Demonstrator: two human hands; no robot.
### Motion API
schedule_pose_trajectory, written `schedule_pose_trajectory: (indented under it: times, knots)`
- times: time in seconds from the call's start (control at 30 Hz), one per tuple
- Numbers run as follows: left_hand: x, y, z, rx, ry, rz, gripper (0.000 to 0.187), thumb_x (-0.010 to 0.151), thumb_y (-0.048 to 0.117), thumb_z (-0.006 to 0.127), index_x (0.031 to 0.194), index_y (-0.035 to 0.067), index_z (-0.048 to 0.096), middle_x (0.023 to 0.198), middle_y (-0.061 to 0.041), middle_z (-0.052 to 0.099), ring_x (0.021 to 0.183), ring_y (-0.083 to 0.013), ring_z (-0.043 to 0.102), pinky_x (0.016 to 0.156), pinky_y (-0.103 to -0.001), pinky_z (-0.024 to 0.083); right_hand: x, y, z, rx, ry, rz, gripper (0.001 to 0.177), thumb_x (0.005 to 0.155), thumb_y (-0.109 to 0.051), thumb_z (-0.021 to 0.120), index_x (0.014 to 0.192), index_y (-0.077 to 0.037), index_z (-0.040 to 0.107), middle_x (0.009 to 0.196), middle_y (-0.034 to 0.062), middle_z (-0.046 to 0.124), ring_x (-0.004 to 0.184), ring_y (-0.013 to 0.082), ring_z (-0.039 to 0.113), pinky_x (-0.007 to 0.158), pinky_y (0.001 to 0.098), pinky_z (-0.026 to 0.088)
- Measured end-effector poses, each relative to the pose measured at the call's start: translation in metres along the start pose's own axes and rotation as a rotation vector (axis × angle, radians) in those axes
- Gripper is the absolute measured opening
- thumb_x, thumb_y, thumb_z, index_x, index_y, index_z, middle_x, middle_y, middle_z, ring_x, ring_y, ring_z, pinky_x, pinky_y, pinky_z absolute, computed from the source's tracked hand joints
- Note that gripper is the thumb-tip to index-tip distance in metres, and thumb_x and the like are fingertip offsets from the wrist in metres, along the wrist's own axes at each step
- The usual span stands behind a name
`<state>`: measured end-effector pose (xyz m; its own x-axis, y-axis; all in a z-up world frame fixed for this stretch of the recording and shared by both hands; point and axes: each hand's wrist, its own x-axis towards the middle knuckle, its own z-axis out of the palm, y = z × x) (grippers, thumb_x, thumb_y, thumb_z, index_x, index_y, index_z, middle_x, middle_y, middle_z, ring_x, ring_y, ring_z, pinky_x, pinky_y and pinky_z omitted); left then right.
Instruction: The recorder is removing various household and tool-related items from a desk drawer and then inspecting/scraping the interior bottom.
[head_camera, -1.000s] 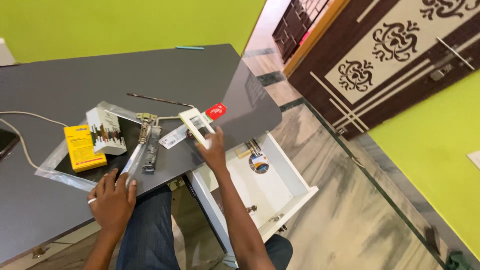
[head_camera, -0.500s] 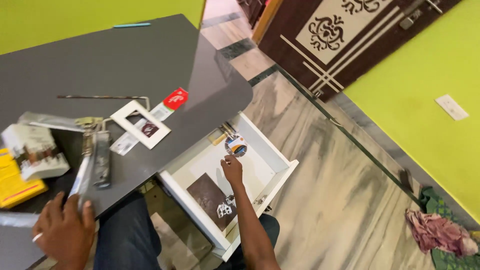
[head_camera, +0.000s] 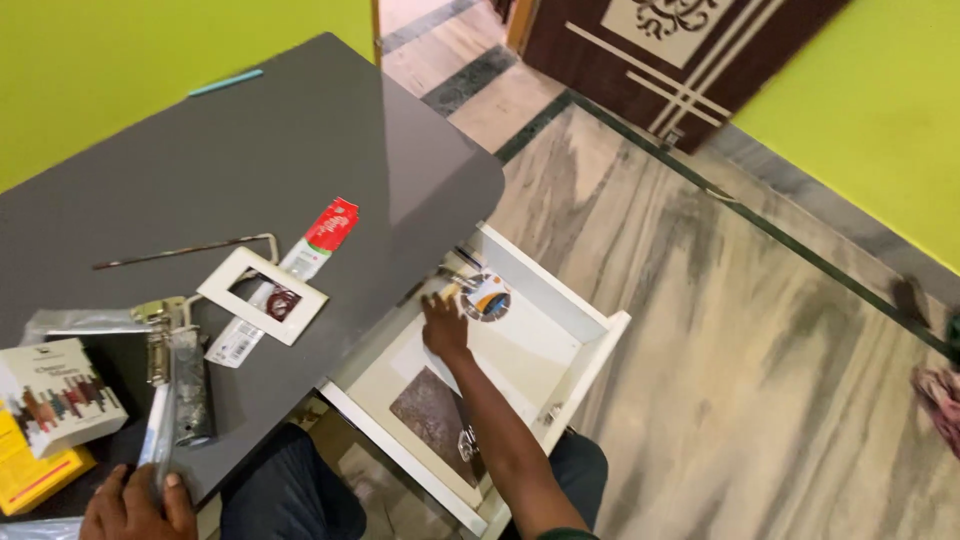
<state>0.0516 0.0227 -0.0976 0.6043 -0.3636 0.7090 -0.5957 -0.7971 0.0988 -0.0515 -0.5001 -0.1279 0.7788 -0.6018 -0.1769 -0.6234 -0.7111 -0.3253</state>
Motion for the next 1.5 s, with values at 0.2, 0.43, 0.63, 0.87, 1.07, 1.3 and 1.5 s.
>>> schedule_pose_trajectory:
  times: [0.2,0.43,0.63,0.87,1.07,1.3,1.5]
  knots:
    - [0.014,0.028,-0.034,0.131,-0.102,-0.036,0.02,0.109,0.028,0.057,0.119,0.011,0.064,0.136,-0.007,0.06,0.128,-0.0265,0.056,0.111,-0.04,0.041,-0.108,0.018,0.023,0.112,0.105,-0.199,0.061,0.084,-0.014,0.063,0.144,-0.018,0.055,0.154,0.0102,0.05,0.143,0.0403,0.043,0.106,0.0536,0.047]
    - [0.016,0.04,-0.054,0.16,-0.151,-0.055,0.023,0.113,0.028,0.052,0.125,0.01,0.062,0.141,-0.006,0.057,0.134,-0.0239,0.052,0.117,-0.038,0.036,-0.12,0.038,0.007,0.143,0.015,-0.098,0.029,0.102,-0.028,0.059,0.128,-0.021,0.072,0.136,0.0059,0.07,0.124,0.0301,0.066,0.103,0.0439,0.055]
    - [0.034,0.055,-0.066,0.215,-0.133,-0.134,0.023,0.113,0.039,0.06,0.121,0.018,0.067,0.137,-0.002,0.061,0.13,-0.0234,0.055,0.112,-0.042,0.038,-0.097,0.037,0.01,0.248,0.049,0.069,0.086,0.078,-0.035,0.082,0.15,-0.018,0.039,0.163,0.0197,0.03,0.132,0.0472,0.04,0.1,0.0602,0.042]
    - [0.049,0.06,-0.07,0.177,-0.173,-0.259,0.027,0.111,0.045,0.064,0.122,0.022,0.072,0.137,0.002,0.064,0.129,-0.0197,0.058,0.107,-0.039,0.042,-0.105,0.006,0.015,0.15,0.216,0.266,0.045,0.085,-0.026,0.071,0.127,-0.021,0.056,0.135,0.0248,0.047,0.113,0.0477,0.056,0.085,0.0559,0.055]
    - [0.072,0.074,-0.097,0.182,-0.228,-0.299,0.032,0.103,0.044,0.064,0.123,0.022,0.074,0.14,0.002,0.067,0.133,-0.0198,0.058,0.114,-0.04,0.04,-0.084,0.043,0.006,0.19,0.066,0.372,0.044,0.075,-0.025,0.078,0.116,-0.019,0.064,0.111,0.0199,0.059,0.102,0.0408,0.065,0.083,0.051,0.056]
    - [0.074,0.071,-0.104,0.093,-0.248,-0.303,0.033,0.104,0.042,0.063,0.127,0.021,0.072,0.141,0.001,0.065,0.136,-0.02,0.057,0.111,-0.041,0.038,-0.084,0.082,-0.007,1.008,-0.134,0.484,0.021,0.089,-0.028,0.061,0.097,-0.009,0.066,0.061,-0.002,0.053,0.051,0.0136,0.041,0.044,0.031,0.029]
    - [0.07,0.065,-0.1,0.086,-0.256,-0.312,0.033,0.103,0.043,0.064,0.126,0.021,0.073,0.141,0.001,0.065,0.138,-0.0196,0.057,0.112,-0.041,0.038,-0.111,0.004,-0.127,0.808,0.136,0.228,0.012,0.082,-0.022,0.069,0.088,-0.012,0.067,0.066,-0.0014,0.059,0.056,0.0126,0.052,0.049,0.0325,0.04]
